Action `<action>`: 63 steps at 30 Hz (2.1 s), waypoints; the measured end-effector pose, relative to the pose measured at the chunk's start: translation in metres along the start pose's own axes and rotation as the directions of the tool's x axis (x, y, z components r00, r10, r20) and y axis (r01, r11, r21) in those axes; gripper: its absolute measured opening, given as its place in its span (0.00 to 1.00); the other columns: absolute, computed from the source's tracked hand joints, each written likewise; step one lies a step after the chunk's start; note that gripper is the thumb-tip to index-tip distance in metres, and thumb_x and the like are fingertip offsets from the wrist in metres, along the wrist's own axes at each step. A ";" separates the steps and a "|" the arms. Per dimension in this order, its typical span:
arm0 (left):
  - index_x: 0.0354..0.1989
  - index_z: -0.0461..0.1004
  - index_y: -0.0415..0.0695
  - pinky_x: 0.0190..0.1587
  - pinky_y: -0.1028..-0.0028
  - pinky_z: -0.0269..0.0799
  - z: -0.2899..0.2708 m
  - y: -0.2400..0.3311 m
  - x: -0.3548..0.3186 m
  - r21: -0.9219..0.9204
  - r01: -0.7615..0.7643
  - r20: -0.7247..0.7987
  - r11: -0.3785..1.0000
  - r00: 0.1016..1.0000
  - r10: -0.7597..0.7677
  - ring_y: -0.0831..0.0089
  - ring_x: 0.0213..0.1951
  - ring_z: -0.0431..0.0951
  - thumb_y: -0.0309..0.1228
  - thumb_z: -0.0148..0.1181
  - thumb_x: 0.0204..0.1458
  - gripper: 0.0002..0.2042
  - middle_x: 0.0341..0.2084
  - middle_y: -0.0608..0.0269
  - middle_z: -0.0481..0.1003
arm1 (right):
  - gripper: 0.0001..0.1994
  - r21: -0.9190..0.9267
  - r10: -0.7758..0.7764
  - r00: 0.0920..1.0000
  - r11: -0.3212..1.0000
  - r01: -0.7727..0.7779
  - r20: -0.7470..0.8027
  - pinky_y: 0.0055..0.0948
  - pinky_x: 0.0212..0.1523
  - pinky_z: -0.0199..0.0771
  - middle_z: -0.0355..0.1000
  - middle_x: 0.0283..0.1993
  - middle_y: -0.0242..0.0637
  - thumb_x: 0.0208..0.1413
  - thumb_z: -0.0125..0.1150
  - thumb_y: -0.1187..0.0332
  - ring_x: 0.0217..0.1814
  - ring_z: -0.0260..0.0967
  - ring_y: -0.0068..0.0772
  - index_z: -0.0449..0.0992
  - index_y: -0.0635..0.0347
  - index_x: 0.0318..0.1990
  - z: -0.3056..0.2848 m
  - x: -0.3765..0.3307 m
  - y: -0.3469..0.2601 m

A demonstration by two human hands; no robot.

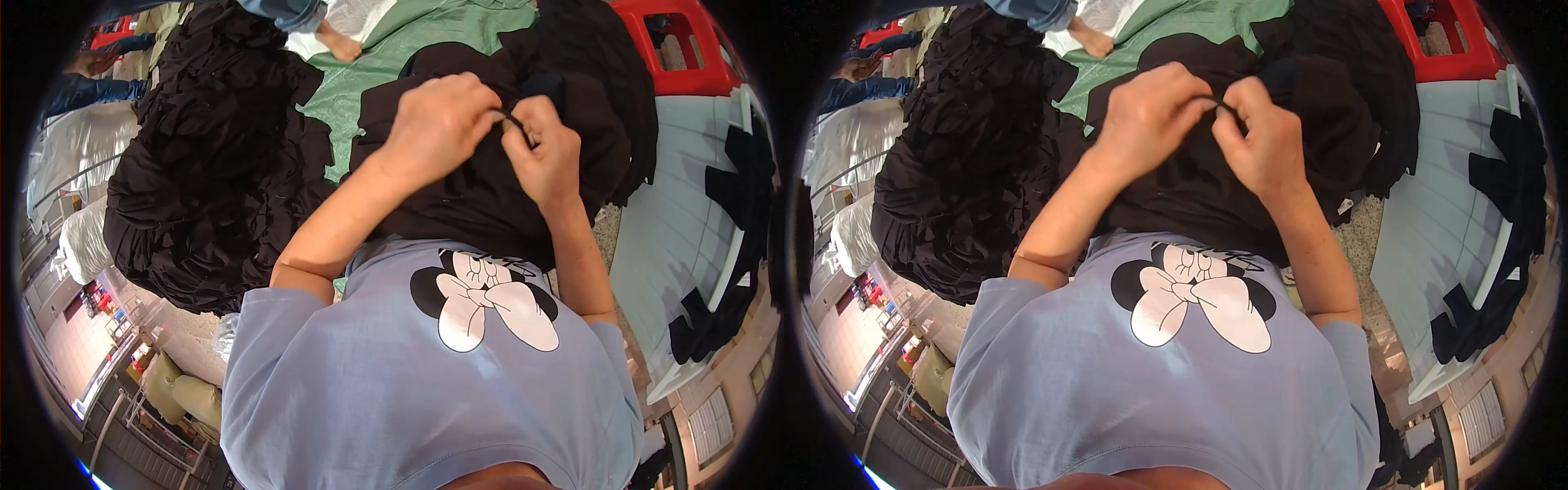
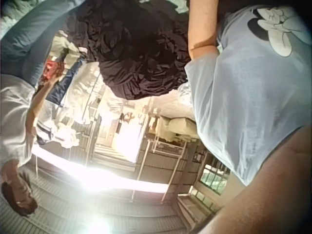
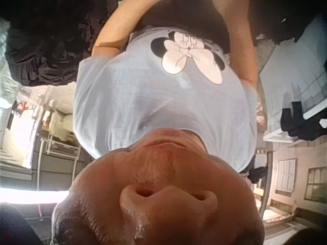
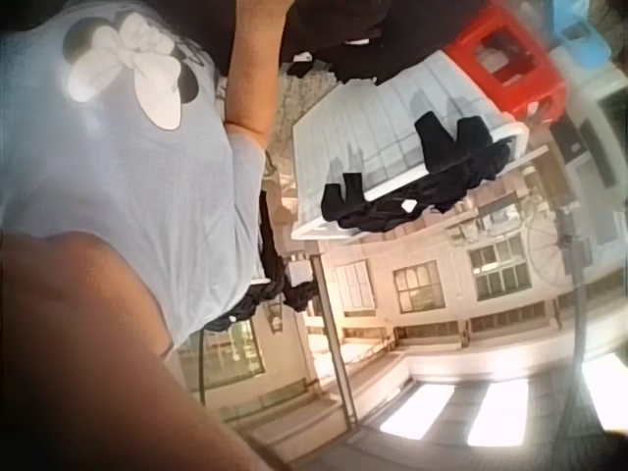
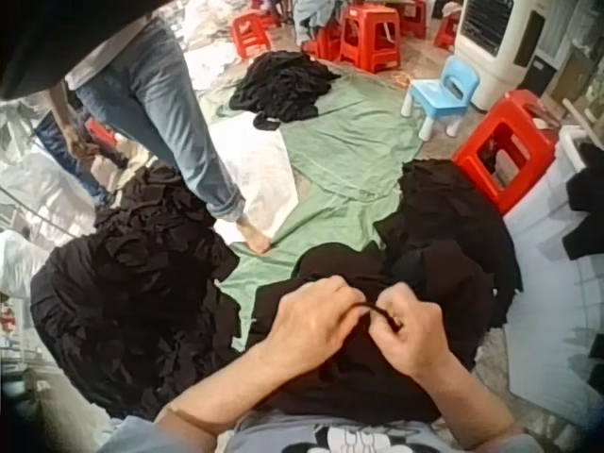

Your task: Buttoning and inspecting black shirts in a textile workshop.

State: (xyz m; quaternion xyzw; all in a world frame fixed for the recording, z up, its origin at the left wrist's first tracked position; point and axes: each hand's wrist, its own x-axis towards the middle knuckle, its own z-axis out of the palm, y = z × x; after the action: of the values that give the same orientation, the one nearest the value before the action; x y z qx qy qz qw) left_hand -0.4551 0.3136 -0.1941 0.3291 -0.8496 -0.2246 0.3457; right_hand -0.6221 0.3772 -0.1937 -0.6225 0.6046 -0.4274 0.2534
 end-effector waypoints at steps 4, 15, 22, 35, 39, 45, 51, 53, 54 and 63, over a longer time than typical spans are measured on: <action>0.39 0.78 0.39 0.35 0.76 0.70 -0.030 -0.022 0.002 -0.243 0.468 0.281 0.850 0.872 -0.400 0.77 0.29 0.75 0.29 0.65 0.55 0.08 0.27 0.62 0.78 | 0.09 -0.164 -0.039 0.999 0.986 0.041 0.019 0.31 0.30 0.69 0.73 0.30 0.37 0.51 0.62 0.79 0.27 0.71 0.40 0.74 0.58 0.40 -0.008 0.012 0.014; 0.38 0.80 0.35 0.34 0.78 0.68 -0.051 -0.058 -0.018 -0.284 0.657 0.389 0.698 0.745 -0.542 0.84 0.29 0.70 0.31 0.66 0.53 0.11 0.24 0.71 0.76 | 0.05 -0.149 -0.494 0.780 0.800 0.581 0.385 0.39 0.60 0.62 0.72 0.38 0.28 0.50 0.63 0.73 0.46 0.71 0.30 0.76 0.54 0.35 0.027 0.015 0.013; 0.39 0.78 0.35 0.34 0.80 0.65 -0.045 -0.060 -0.024 -0.366 0.660 0.422 0.656 0.746 -0.515 0.85 0.31 0.68 0.30 0.65 0.53 0.10 0.25 0.74 0.73 | 0.07 -0.220 -0.406 0.829 0.832 0.509 0.385 0.36 0.49 0.62 0.69 0.34 0.29 0.46 0.64 0.74 0.40 0.69 0.31 0.76 0.52 0.33 0.043 0.009 0.013; 0.39 0.78 0.37 0.41 0.85 0.67 -0.048 -0.022 -0.004 -0.600 0.666 0.393 0.443 0.728 -0.562 0.87 0.36 0.73 0.23 0.63 0.55 0.05 0.33 0.73 0.77 | 0.08 -0.126 -0.567 0.823 0.818 0.561 -0.020 0.37 0.59 0.62 0.77 0.40 0.29 0.49 0.66 0.78 0.40 0.74 0.32 0.75 0.55 0.35 0.016 0.029 -0.007; 0.38 0.78 0.37 0.39 0.85 0.66 -0.044 -0.022 -0.004 -0.540 0.690 0.390 0.482 0.713 -0.583 0.88 0.35 0.71 0.25 0.64 0.55 0.06 0.32 0.74 0.76 | 0.08 0.076 -0.461 0.887 0.885 0.460 -0.004 0.36 0.56 0.63 0.77 0.39 0.30 0.49 0.64 0.80 0.39 0.74 0.35 0.76 0.56 0.35 0.016 0.027 0.000; 0.36 0.78 0.37 0.34 0.82 0.66 -0.034 -0.051 -0.016 -0.582 0.685 0.322 0.438 0.688 -0.650 0.87 0.31 0.69 0.28 0.64 0.54 0.07 0.28 0.73 0.75 | 0.11 -0.023 -0.474 0.829 0.864 0.503 0.297 0.42 0.61 0.60 0.75 0.47 0.30 0.48 0.63 0.78 0.52 0.72 0.33 0.77 0.56 0.39 0.021 0.020 0.002; 0.38 0.78 0.40 0.43 0.81 0.67 -0.034 -0.067 -0.021 -0.490 0.763 0.397 0.421 0.626 -0.671 0.82 0.38 0.73 0.27 0.64 0.54 0.06 0.32 0.72 0.76 | 0.11 -0.047 -0.465 0.805 0.856 0.516 0.368 0.42 0.59 0.58 0.72 0.46 0.27 0.46 0.68 0.75 0.53 0.69 0.32 0.77 0.55 0.39 0.045 0.023 0.003; 0.38 0.78 0.41 0.45 0.77 0.67 -0.034 -0.061 -0.027 -0.270 0.576 0.096 0.772 0.813 -0.574 0.75 0.40 0.74 0.28 0.65 0.53 0.06 0.33 0.69 0.76 | 0.10 -0.116 -0.404 0.838 0.874 0.472 0.366 0.42 0.57 0.58 0.72 0.43 0.28 0.46 0.67 0.75 0.49 0.69 0.33 0.76 0.55 0.38 0.050 0.024 0.001; 0.37 0.77 0.42 0.48 0.73 0.67 -0.033 -0.056 -0.030 0.067 0.327 -0.130 0.943 0.940 -0.316 0.69 0.43 0.75 0.29 0.65 0.53 0.07 0.34 0.66 0.76 | 0.10 -0.118 -0.402 0.838 0.874 0.471 0.368 0.42 0.57 0.58 0.72 0.43 0.28 0.46 0.67 0.75 0.49 0.69 0.33 0.76 0.55 0.38 0.051 0.023 0.001; 0.32 0.77 0.40 0.51 0.66 0.62 -0.055 -0.015 -0.066 -0.123 0.529 0.141 0.840 0.847 -0.512 0.65 0.42 0.72 0.32 0.63 0.53 0.07 0.34 0.63 0.75 | 0.13 -0.115 -0.386 0.858 0.888 0.445 0.337 0.40 0.57 0.58 0.73 0.45 0.31 0.44 0.66 0.76 0.50 0.70 0.35 0.76 0.56 0.41 0.047 0.015 0.003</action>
State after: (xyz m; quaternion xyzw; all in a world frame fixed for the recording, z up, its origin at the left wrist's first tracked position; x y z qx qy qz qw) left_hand -0.3729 0.3417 -0.1963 0.5072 -0.7243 -0.3930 0.2524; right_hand -0.5859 0.3525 -0.2166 -0.8182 0.4465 -0.3114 0.1847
